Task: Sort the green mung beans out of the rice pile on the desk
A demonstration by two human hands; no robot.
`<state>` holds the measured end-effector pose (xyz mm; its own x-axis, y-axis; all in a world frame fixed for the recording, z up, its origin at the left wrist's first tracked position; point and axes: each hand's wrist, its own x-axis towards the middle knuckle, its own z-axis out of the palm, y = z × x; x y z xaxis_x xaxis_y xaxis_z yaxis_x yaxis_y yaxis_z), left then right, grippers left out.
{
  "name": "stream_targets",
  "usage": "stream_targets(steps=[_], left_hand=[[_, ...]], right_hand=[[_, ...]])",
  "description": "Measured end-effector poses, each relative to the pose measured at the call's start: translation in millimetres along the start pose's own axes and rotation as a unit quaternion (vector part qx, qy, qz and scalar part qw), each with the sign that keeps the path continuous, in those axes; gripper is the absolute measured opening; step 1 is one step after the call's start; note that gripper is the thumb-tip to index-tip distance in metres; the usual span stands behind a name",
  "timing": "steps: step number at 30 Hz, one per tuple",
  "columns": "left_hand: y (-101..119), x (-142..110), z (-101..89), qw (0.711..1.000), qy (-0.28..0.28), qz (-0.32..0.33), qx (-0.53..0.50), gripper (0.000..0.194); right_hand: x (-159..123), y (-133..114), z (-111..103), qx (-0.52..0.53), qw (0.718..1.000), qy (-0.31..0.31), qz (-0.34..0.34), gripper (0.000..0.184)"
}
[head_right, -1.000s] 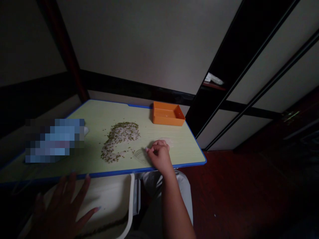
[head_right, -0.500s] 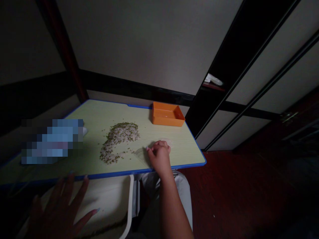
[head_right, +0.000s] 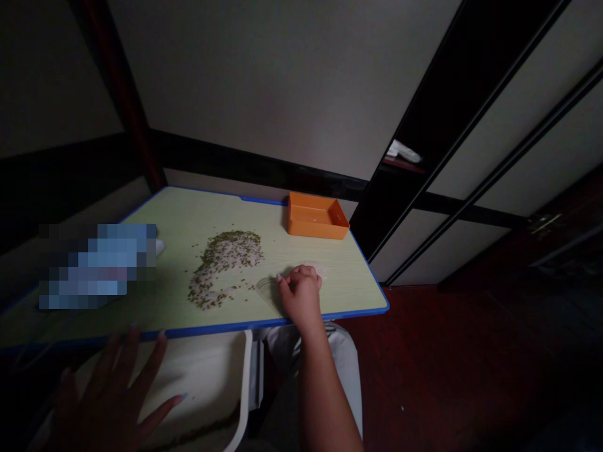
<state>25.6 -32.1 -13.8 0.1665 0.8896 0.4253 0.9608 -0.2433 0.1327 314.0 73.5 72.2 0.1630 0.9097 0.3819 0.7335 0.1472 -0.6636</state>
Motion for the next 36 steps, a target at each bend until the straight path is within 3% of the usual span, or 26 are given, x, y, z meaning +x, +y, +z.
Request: stream_targets(steps=[10,19,36], left_hand=[[1.0,0.2,-1.6,0.996,0.009,0.04,0.074,0.088],[-0.3,2.8,-2.1,0.993,0.037,0.067,0.09,0.088],[-0.8,2.6,0.1,0.995,0.043,0.064,0.061,0.088]], right_hand=[[-1.2,-2.7,2.3,0.036,0.999,-0.019,-0.006,0.031],[-1.6,-0.1,2.8,0.036,0.999,0.0,0.003,0.032],[1.7,-4.9,5.7,-0.082,0.996,0.005,0.027,0.026]])
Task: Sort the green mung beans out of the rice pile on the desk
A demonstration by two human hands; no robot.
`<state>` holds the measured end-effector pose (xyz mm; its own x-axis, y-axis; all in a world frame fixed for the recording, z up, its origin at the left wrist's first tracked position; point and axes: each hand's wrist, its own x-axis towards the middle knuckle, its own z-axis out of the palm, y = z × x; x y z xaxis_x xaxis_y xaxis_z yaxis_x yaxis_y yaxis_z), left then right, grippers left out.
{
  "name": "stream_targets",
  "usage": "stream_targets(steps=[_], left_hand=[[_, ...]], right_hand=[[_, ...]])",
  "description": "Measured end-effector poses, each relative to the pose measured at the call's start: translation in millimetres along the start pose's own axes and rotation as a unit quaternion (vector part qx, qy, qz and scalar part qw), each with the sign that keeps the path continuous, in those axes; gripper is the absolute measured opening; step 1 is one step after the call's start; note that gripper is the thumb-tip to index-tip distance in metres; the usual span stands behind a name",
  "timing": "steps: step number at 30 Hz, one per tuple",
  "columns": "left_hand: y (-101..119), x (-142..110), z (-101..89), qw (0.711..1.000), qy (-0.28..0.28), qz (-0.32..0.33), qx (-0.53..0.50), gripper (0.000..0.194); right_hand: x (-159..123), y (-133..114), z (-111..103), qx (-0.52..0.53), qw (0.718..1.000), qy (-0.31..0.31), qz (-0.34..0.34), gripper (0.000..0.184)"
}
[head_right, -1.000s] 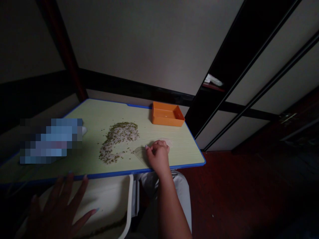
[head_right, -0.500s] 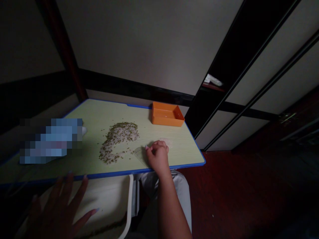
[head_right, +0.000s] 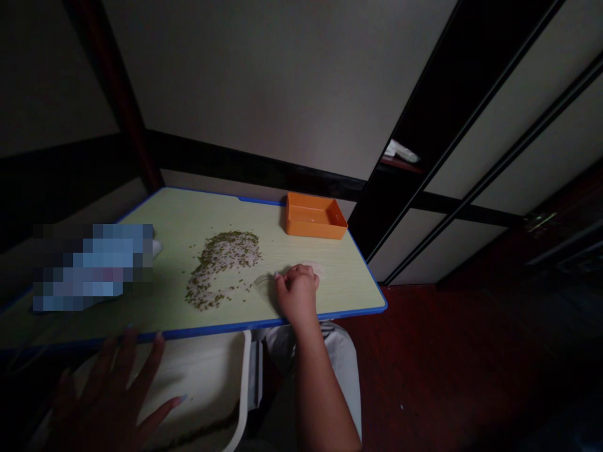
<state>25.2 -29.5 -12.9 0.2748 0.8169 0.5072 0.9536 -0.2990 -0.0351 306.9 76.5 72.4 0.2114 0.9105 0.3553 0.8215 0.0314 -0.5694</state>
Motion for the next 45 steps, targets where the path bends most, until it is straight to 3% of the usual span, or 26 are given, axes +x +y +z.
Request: stream_targets(steps=[11,19,22,27,30,35,40,45], left_hand=[[0,0,-0.7,1.0,-0.012,-0.013,-0.02,0.09],[-1,-3,3.2,0.999,-0.02,-0.021,-0.023,0.089],[-1,-3,3.1,0.999,-0.03,-0.029,-0.027,0.089],[1,-2,0.0,0.996,-0.068,-0.059,-0.021,0.092],[2,-2,-1.4,0.996,-0.069,-0.049,-0.008,0.09],[2,-2,-2.0,0.996,-0.081,-0.046,0.007,0.087],[0,-2,-2.1,0.998,-0.061,-0.03,0.015,0.088],[-1,-1,-1.3,0.999,-0.03,-0.001,0.02,0.088]], right_hand=[[8,-17,2,-0.116,0.993,-0.006,0.019,0.024],[16,15,-17,-0.169,0.979,0.09,0.069,0.027],[22,31,-24,-0.138,0.98,0.126,0.064,0.028],[23,38,-26,0.015,0.983,0.176,0.053,0.033],[15,28,-18,0.059,0.988,0.139,0.017,0.032],[0,2,4,0.046,0.998,0.041,-0.013,0.028],[-6,-16,10,0.038,0.999,0.01,-0.006,0.025],[-7,-17,6,0.085,0.996,-0.007,-0.015,0.028]])
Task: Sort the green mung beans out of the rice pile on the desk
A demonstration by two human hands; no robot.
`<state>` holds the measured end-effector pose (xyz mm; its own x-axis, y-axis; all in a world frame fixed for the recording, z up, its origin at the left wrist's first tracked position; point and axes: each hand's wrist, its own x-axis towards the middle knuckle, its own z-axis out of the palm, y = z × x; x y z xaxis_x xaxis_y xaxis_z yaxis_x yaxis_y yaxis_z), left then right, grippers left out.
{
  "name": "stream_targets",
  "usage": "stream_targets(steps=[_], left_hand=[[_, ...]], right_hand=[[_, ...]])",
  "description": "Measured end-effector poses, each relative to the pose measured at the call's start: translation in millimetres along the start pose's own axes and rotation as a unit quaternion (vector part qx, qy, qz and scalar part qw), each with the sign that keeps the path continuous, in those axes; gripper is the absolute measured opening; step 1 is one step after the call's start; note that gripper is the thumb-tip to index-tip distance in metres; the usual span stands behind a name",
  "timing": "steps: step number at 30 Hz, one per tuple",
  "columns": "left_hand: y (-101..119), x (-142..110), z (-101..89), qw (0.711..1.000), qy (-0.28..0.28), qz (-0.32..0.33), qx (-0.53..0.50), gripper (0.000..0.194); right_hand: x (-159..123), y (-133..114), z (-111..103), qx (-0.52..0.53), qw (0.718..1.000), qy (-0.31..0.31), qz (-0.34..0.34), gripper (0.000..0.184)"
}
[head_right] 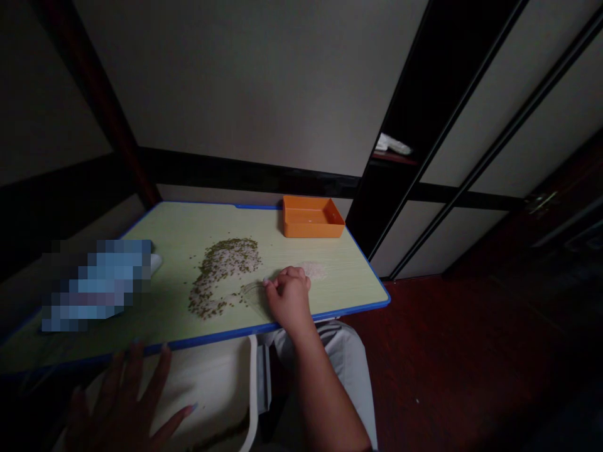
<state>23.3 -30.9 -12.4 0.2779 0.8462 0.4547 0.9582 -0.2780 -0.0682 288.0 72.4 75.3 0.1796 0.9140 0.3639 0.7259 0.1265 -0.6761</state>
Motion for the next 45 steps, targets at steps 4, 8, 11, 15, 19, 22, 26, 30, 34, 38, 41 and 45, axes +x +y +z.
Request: stream_targets(steps=[4,8,11,15,19,22,26,30,34,38,41,45], left_hand=[[0,-1,-0.3,1.0,0.001,0.002,0.005,0.08],[2,-1,-1.3,0.999,-0.041,-0.033,0.0,0.065],[3,0,-2.7,0.996,-0.071,-0.054,-0.005,0.061],[3,1,-4.2,0.995,-0.082,-0.061,-0.009,0.061],[2,2,-3.6,0.992,-0.106,-0.068,-0.014,0.062],[2,1,-2.2,0.991,-0.111,-0.075,-0.011,0.063],[3,0,-2.4,0.992,-0.105,-0.071,-0.02,0.063],[3,1,-4.5,0.991,-0.11,-0.07,-0.014,0.064],[3,1,-4.9,0.991,-0.116,-0.07,-0.009,0.066],[3,0,-3.5,0.993,-0.097,-0.061,-0.009,0.068],[3,-1,-2.2,0.996,-0.062,-0.052,-0.026,0.076],[4,-1,-0.2,0.997,-0.038,-0.051,-0.047,0.08]], right_hand=[[1,7,-6,-0.025,0.999,0.023,0.015,0.027],[1,9,-3,-0.059,0.998,0.019,0.022,0.025],[1,2,4,-0.048,0.999,0.001,0.009,0.024],[-1,-10,10,-0.003,1.0,-0.022,-0.017,0.028],[-4,-12,7,0.029,0.999,-0.028,-0.034,0.031],[-5,-8,2,0.033,0.999,-0.021,-0.036,0.03],[-5,0,-6,0.035,0.999,-0.013,-0.03,0.03],[-4,5,-11,0.035,0.999,-0.026,-0.021,0.03],[-6,6,-13,0.041,0.998,-0.046,-0.023,0.032],[-7,6,-12,0.047,0.997,-0.061,-0.021,0.032],[-7,6,-12,0.04,0.997,-0.063,-0.016,0.032],[-7,8,-13,0.036,0.998,-0.052,-0.019,0.031]])
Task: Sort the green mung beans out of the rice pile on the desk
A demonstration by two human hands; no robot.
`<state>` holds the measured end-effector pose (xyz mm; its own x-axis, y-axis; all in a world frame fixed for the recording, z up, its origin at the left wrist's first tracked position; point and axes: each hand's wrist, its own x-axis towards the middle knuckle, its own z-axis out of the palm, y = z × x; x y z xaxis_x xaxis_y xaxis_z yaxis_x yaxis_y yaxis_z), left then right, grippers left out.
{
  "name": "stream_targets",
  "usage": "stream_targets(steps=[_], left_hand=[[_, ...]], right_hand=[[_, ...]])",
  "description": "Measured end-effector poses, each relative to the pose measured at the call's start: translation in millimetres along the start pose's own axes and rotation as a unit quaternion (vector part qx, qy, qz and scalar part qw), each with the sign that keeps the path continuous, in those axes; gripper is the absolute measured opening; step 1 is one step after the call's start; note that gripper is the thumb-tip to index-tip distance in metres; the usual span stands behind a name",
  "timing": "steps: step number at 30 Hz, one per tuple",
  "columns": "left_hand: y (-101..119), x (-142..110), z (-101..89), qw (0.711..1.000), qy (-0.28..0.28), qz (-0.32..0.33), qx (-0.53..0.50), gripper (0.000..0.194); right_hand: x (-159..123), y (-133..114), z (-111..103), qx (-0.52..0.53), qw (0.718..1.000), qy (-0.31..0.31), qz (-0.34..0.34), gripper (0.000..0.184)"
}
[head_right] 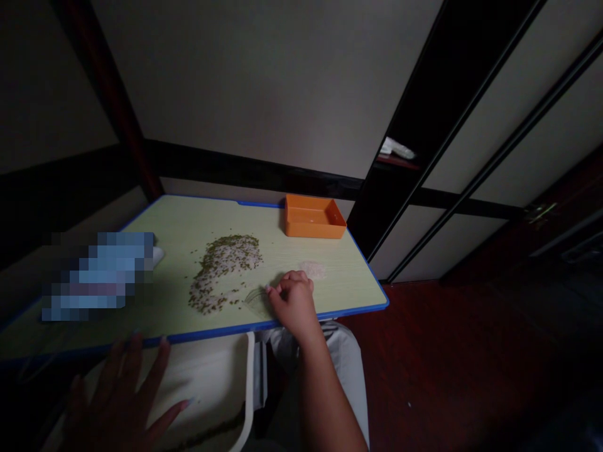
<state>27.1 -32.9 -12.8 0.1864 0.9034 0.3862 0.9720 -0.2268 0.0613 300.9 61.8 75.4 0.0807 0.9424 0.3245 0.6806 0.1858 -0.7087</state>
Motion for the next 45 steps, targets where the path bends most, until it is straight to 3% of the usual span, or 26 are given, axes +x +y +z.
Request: stream_targets(steps=[7,14,23,26,33,45], left_hand=[[-1,1,0.6,1.0,0.005,0.008,0.009,0.073],[0,1,0.0,0.999,0.023,0.025,0.017,0.083],[0,1,-2.7,0.999,-0.023,0.006,0.031,0.092],[0,2,-2.0,0.999,0.011,0.024,0.027,0.09],[-2,2,2.3,0.997,0.056,0.044,0.011,0.088],[-1,1,-0.8,0.998,0.036,0.045,0.033,0.088]], right_hand=[[0,-3,8,0.012,0.999,0.001,-0.03,0.032],[2,-2,11,-0.012,1.0,0.025,-0.007,0.031],[5,7,5,0.017,0.998,0.054,0.008,0.034],[5,11,-1,0.008,0.998,0.062,0.021,0.034],[2,13,-6,-0.015,0.999,0.031,0.008,0.032],[0,4,-1,-0.01,1.0,0.015,-0.016,0.029]])
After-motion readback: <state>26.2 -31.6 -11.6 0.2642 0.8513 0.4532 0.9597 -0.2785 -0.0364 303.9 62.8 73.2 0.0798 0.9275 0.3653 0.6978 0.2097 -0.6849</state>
